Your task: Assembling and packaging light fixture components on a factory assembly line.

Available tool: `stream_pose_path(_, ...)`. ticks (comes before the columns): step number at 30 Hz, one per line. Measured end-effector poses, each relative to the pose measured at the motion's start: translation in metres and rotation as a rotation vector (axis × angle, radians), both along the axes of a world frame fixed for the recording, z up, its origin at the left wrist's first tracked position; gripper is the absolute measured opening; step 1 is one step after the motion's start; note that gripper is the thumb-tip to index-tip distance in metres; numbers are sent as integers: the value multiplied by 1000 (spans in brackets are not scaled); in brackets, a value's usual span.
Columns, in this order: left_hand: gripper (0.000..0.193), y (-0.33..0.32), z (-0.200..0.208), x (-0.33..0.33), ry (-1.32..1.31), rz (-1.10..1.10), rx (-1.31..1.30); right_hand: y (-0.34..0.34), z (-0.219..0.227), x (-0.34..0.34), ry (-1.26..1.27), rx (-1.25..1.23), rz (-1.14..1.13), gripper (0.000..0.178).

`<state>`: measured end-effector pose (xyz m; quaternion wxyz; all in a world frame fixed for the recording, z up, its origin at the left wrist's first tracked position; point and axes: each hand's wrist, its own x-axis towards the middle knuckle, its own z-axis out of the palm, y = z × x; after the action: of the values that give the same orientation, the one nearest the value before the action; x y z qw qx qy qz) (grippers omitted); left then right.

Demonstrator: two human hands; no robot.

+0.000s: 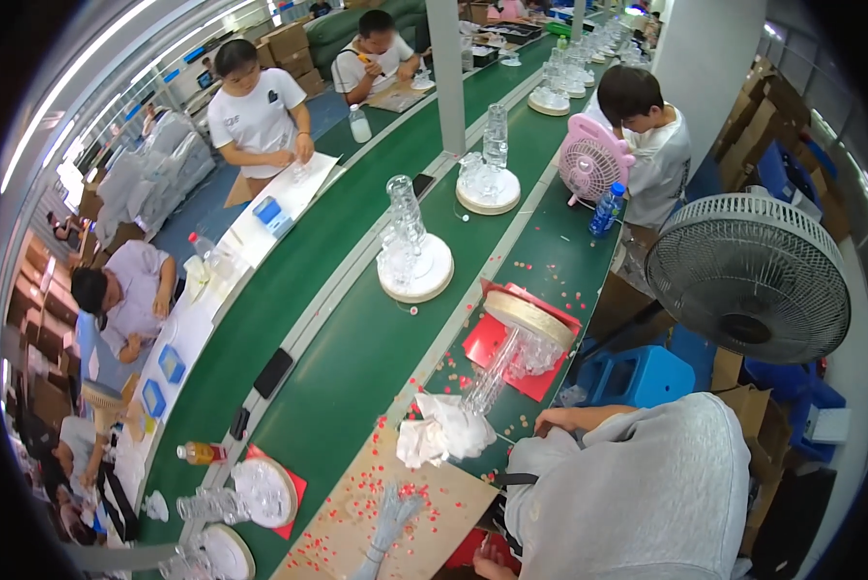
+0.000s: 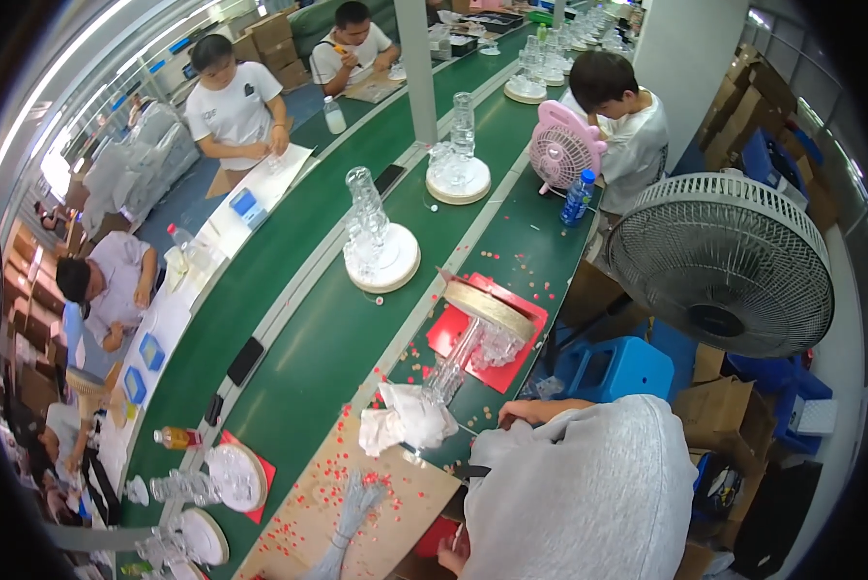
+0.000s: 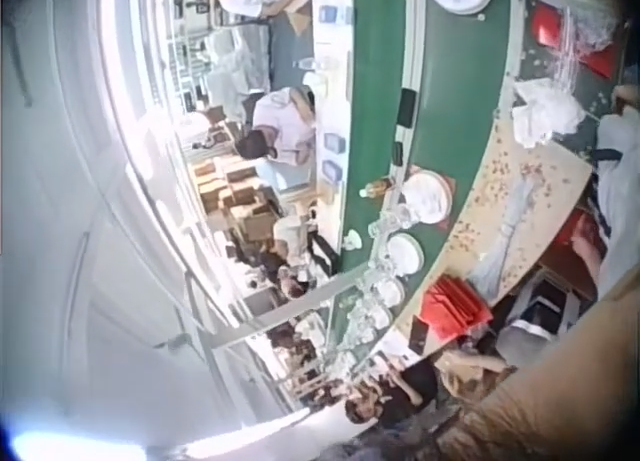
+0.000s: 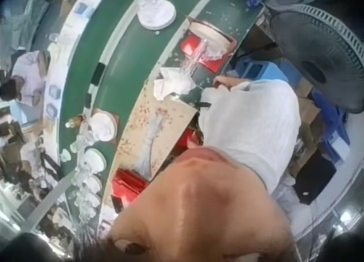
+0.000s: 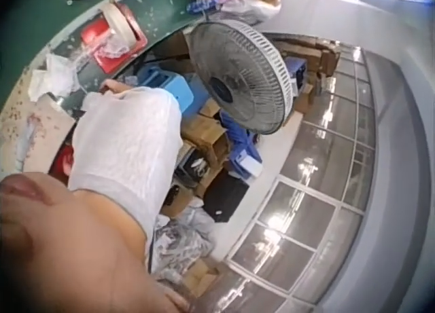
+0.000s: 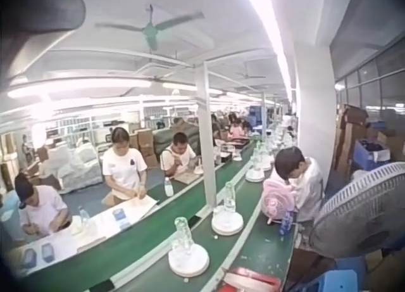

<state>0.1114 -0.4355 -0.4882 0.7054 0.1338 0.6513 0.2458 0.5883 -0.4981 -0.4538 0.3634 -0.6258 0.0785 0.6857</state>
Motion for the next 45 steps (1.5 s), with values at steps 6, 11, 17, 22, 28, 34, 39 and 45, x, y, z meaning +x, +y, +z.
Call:
stream_pose_path(6,46,57,8,37,116,-127,-64,17,39,-4,261,-157,-116,32)
stream_pose_path(11,46,57,44,53,235,-154,-144,15,39,0,215,-202,-193,27)
stream_pose_path(17,44,44,97,64,365,-31,-236,18,29,12,397,-221,-187,30)
stream_pose_path(22,31,13,105,51,374,138,-165,52,81,12,405,-280,-6,34)
stream_pose_path(28,23,-49,93,35,297,298,-133,31,45,23,402,-347,67,30)
stream_pose_path(34,19,-153,76,42,295,686,93,23,57,42,428,-377,206,53)
stream_pose_path(39,25,-270,81,72,452,900,16,49,31,70,366,-228,81,70)
stream_pose_path(45,23,-436,28,141,472,1130,-134,51,48,-13,-18,54,372,74)
